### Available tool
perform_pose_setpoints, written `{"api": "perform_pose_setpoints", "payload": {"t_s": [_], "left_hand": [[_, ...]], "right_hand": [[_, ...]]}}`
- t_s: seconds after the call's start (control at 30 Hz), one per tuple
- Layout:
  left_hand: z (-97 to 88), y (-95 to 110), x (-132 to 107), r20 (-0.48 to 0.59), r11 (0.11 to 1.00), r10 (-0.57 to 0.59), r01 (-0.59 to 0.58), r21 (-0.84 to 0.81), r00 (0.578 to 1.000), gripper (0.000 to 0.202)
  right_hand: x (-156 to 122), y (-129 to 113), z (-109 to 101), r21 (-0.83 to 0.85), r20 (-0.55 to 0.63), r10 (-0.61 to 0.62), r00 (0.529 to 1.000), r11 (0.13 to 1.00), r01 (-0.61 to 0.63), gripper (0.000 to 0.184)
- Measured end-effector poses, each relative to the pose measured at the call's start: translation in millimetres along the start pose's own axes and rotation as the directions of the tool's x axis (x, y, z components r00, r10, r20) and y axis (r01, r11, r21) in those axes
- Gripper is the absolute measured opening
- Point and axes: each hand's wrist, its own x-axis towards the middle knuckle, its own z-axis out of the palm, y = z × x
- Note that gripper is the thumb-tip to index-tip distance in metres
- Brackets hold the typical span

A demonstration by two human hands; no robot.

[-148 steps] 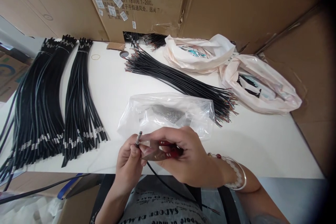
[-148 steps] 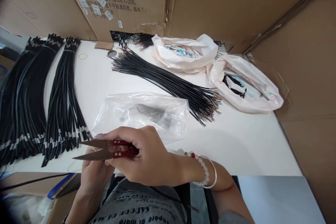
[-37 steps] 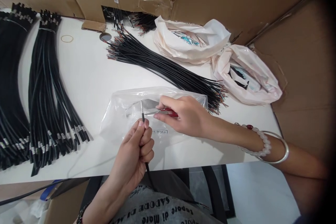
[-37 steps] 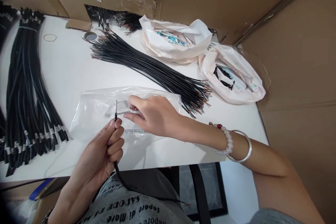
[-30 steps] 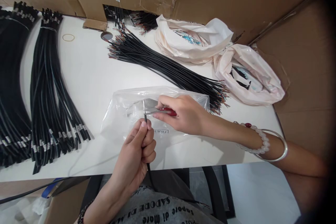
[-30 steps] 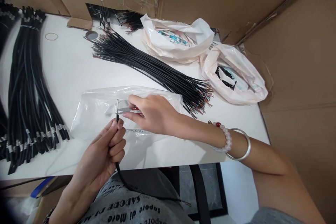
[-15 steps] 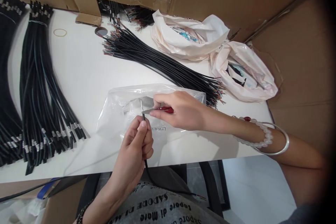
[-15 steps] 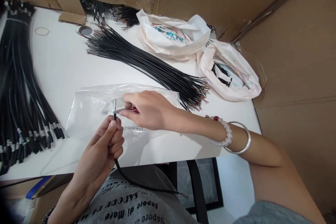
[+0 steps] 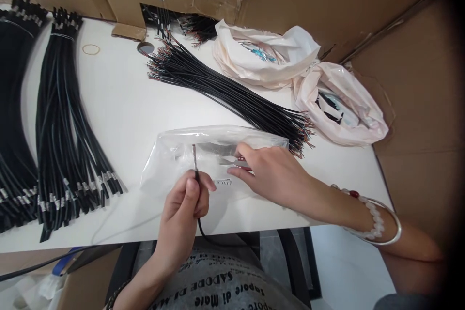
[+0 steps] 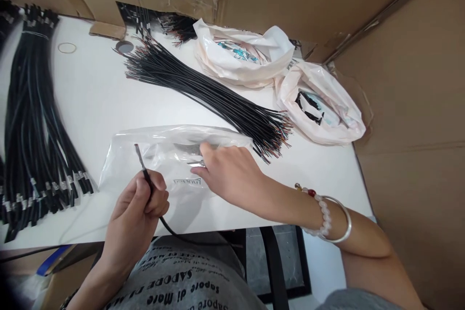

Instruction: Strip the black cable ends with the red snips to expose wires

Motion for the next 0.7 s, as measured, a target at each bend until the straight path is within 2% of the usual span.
{"api": "perform_pose_setpoints", "payload": {"t_s": [0.03,0.07,0.1,0.13,0.17,0.2,0.23,0.3,0.4,0.7], "left_hand": [[-1.7,-1.4,-1.1,0.011,0.999,0.033,-0.034,0.030,0.999,0.037],[-3.2,-2.5,-2.0,0.021,0.997,0.060,-0.062,0.051,0.998,0.037],[-4.5,-3.3,-2.8,0.029,0.995,0.083,-0.085,0.060,0.996,0.036],[-5.5,-3.9,-3.5,0.032,0.993,0.101,-0.103,0.063,0.994,0.036],[-6.3,-4.4,-4.1,0.035,0.991,0.113,-0.115,0.063,0.993,0.036],[-6.9,-4.8,-4.7,0.038,0.990,0.121,-0.124,0.063,0.992,0.036],[-7.4,-5.2,-5.2,0.042,0.990,0.125,-0.127,0.065,0.991,0.036],[-8.1,-5.9,-6.0,0.062,0.989,0.125,-0.130,0.074,0.990,0.036],[-8.5,-6.4,-7.0,0.073,0.987,0.128,-0.134,0.086,0.989,0.037],[-8.0,-5.1,-9.4,0.090,0.976,0.180,-0.189,0.110,0.980,0.035]], "right_hand": [[-2.4,0.5,1.7,0.057,-0.102,-0.054,0.993,0.997,0.060,0.030],[-4.6,0.8,3.0,0.113,-0.237,-0.113,0.965,0.983,0.143,0.031],[-6.6,0.9,3.9,0.145,-0.381,-0.170,0.909,0.960,0.240,0.031],[-8.5,0.6,4.4,0.142,-0.509,-0.220,0.832,0.932,0.333,0.028],[-10.1,-0.3,4.6,0.111,-0.595,-0.263,0.760,0.909,0.401,0.024],[-11.5,-1.6,4.5,0.061,-0.644,-0.300,0.704,0.897,0.438,0.020],[-12.6,-3.4,4.3,0.006,-0.662,-0.333,0.671,0.893,0.450,0.018],[-13.6,-7.3,3.6,-0.075,-0.658,-0.385,0.647,0.889,0.452,0.020],[-13.1,-12.0,2.0,-0.098,-0.659,-0.413,0.629,0.876,0.472,0.023],[-11.7,-15.8,-2.9,-0.095,-0.620,-0.402,0.673,0.891,0.445,0.023]]}}
